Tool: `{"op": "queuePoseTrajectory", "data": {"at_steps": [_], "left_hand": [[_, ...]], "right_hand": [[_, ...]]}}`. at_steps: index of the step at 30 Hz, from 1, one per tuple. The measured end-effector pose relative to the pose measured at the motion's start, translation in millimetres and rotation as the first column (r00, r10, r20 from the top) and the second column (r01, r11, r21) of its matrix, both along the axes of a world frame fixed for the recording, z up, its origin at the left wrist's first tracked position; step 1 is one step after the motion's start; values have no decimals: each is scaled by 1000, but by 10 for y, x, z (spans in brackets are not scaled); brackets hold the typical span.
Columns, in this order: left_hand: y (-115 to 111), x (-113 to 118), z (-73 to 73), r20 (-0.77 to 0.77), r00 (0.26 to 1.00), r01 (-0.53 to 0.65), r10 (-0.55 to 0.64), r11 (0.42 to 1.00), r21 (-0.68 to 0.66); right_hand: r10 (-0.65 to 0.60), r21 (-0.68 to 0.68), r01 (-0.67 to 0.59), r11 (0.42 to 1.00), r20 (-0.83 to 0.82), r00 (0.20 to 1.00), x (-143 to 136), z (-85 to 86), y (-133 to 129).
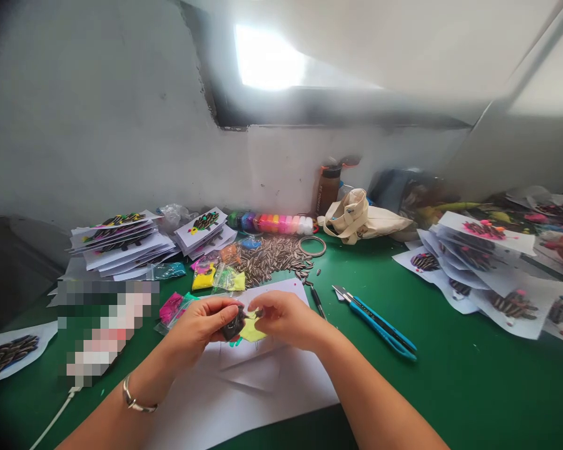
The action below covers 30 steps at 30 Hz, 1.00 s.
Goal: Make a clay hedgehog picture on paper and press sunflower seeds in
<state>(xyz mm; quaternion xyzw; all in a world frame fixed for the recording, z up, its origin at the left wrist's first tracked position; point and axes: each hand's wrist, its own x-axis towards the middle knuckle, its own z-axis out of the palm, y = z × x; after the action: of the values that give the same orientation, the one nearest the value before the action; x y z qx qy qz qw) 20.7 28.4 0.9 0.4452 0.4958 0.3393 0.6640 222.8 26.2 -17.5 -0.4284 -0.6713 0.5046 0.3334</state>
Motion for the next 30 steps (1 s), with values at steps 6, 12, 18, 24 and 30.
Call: {"op": "queuePoseTrajectory", "data": {"at_steps": [6, 12, 18, 24, 30], "left_hand": [[-21, 5, 9, -22, 999, 47, -47, 999, -11], [-17, 10, 8, -30, 994, 106, -107, 993, -44], [-10, 15, -4, -44, 992, 118, -120, 992, -47], [19, -39, 0, -48, 996, 68, -70, 997, -43], [134, -210, 53, -82, 995, -62, 63, 998, 12]], "right_hand": [[114, -69, -110, 992, 60, 992, 1, -17, -2], [67, 44, -80, 996, 240, 968, 10, -3, -33], [-53, 113, 16, 994, 332, 942, -15, -33, -38], [-2, 29, -4, 1000, 175, 985, 72, 0, 23], [-69, -163, 55, 985, -85, 994, 171, 34, 108]]}}
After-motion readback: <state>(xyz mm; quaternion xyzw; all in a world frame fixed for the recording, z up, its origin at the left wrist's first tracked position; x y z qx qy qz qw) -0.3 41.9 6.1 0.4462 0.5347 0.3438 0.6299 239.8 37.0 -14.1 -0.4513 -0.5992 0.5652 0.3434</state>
